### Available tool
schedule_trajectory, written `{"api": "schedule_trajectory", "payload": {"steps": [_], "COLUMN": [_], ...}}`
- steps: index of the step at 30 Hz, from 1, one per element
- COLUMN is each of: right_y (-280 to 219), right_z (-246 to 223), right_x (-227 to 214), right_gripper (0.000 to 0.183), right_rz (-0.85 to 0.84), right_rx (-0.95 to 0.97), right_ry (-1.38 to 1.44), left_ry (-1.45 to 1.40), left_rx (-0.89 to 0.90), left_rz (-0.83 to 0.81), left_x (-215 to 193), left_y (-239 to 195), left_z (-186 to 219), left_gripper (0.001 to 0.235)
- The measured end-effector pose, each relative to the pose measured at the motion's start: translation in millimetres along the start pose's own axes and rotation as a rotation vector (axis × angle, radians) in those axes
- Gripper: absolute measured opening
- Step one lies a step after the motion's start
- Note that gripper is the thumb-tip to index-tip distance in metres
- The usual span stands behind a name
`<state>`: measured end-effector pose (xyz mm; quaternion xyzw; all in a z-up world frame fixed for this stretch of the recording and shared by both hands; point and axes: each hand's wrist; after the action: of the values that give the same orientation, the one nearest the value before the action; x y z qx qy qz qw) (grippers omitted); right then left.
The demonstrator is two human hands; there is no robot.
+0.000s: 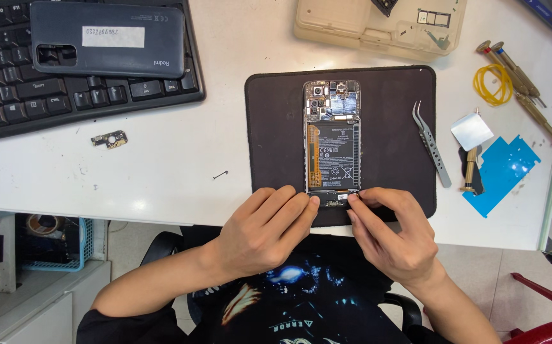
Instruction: The person works on a disassembled smartphone placed on a desk mat. They use tweezers to remove and reattach small ribbon cables and connectors near the battery, then lift the phone to inspect the edges.
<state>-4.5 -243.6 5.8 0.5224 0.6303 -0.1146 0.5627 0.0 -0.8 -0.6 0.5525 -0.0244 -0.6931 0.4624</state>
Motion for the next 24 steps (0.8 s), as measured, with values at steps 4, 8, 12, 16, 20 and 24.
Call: {"api": "schedule_trajectory", "payload": {"steps": [4, 8, 12, 16, 20, 24], "right_y": [4, 6, 9, 12, 13, 13], "right_z": [-1, 0, 3, 7, 6, 3], "right_x": [-1, -4, -8, -8, -7, -8], "right_gripper": [0.028, 0.026, 0.023, 0.02, 0.02, 0.023], "right_rz": [0.003, -0.025, -0.082, -0.109, -0.073, -0.057], "right_rx": [0.003, 0.021, 0.094, 0.079, 0.021, 0.06], "right_ry": [0.01, 0.05, 0.157, 0.2, 0.145, 0.107], "left_ry": [-0.019, -0.051, -0.123, -0.119, -0.106, -0.097], "left_rx": [0.003, -0.011, -0.049, -0.032, 0.021, 0.086], "left_rz": [-0.002, 0.007, 0.016, 0.05, 0.104, 0.151], "left_x": [0, 0, -2, -3, -1, 1], "left_y": [0, 1, 3, 1, -1, -6], "left_z": [-1, -1, -1, 0, -2, -5], "left_gripper": [0.023, 0.023, 0.024, 0.023, 0.019, 0.018]}}
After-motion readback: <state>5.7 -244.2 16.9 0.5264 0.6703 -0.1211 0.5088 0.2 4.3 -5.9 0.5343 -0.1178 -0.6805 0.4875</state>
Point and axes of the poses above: each hand's wrist, its own y-axis towards the middle knuckle, its own x-axis out of the palm, z = x × y, and after that the axes turned 9 degrees about -y, right-handed
